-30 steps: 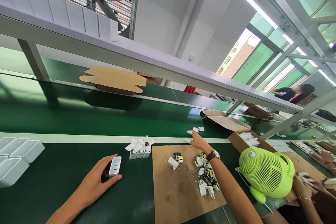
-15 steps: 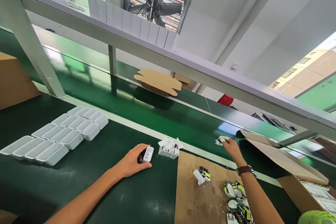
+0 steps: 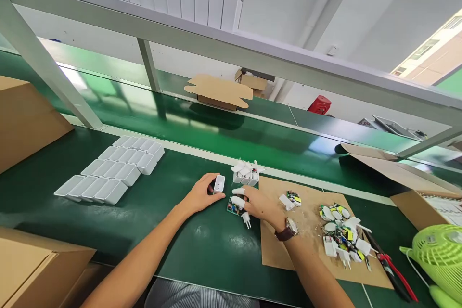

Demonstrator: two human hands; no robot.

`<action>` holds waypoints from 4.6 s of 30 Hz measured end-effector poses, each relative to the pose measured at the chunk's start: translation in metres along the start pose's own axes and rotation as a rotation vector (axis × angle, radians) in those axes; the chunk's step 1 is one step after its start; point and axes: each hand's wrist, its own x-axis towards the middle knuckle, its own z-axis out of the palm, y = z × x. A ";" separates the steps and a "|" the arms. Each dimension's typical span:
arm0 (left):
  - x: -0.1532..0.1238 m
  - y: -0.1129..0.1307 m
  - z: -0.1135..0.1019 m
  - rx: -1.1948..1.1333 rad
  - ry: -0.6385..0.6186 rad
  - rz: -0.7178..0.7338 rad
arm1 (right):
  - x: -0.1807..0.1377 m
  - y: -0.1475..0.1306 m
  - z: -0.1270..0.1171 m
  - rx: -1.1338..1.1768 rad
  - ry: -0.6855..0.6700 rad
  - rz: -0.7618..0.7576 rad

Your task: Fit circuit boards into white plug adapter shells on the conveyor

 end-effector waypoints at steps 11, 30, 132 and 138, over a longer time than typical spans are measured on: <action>0.001 -0.004 -0.014 0.022 -0.132 -0.108 | -0.030 0.004 0.035 -0.172 0.153 -0.019; -0.017 0.000 0.000 0.214 -0.037 0.354 | -0.016 0.000 0.032 -0.133 0.743 -0.383; -0.020 0.010 0.009 0.035 0.159 0.304 | -0.005 -0.011 0.063 0.070 0.585 -0.235; -0.020 0.006 0.008 -0.006 0.154 0.258 | -0.007 -0.011 0.062 0.151 0.540 -0.220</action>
